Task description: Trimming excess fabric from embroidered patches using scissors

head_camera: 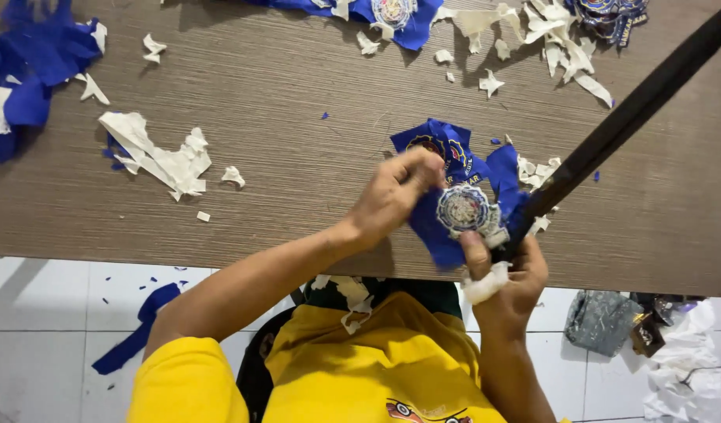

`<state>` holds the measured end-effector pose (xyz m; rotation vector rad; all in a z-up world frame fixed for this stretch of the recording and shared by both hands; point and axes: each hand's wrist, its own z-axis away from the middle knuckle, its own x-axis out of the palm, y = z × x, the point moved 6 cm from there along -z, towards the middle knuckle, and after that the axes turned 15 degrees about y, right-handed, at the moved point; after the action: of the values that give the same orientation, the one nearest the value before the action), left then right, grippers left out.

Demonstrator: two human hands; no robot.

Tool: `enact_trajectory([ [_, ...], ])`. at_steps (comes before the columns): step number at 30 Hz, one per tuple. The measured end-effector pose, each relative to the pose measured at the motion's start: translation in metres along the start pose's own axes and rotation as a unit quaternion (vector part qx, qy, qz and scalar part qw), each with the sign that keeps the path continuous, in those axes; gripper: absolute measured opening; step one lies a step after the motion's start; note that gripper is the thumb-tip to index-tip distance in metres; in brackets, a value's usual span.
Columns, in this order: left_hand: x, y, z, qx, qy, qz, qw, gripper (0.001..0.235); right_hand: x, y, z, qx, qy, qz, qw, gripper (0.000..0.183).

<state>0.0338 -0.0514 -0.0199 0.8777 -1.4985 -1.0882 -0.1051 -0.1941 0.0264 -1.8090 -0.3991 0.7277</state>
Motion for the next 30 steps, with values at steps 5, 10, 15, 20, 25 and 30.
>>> enact_trajectory([
  [5,-0.001,0.044,0.003,-0.041,-0.055,0.073,0.995,0.023,-0.003,-0.011,-0.006,0.008,-0.017,-0.034,0.999,0.024],
  [10,0.005,0.071,0.012,0.087,-0.132,-0.111,0.981,0.015,-0.008,0.009,-0.004,0.013,-0.041,-0.041,0.998,0.025],
  [15,-0.006,0.084,-0.001,0.235,-0.048,-0.26,0.935,0.008,-0.011,0.025,-0.001,0.014,-0.065,-0.033,0.997,0.023],
  [20,-0.025,0.098,-0.003,0.133,0.025,-0.147,0.98,0.022,-0.008,0.016,-0.002,0.041,-0.064,-0.068,0.995,0.023],
  [25,-0.004,0.088,0.018,0.087,-0.114,-0.078,0.987,0.055,-0.007,0.032,-0.002,0.094,-0.058,-0.09,0.99,0.024],
  [30,0.018,0.103,0.03,0.352,-0.087,-0.342,0.867,0.011,-0.011,0.055,0.003,0.123,-0.065,-0.082,0.987,0.024],
])
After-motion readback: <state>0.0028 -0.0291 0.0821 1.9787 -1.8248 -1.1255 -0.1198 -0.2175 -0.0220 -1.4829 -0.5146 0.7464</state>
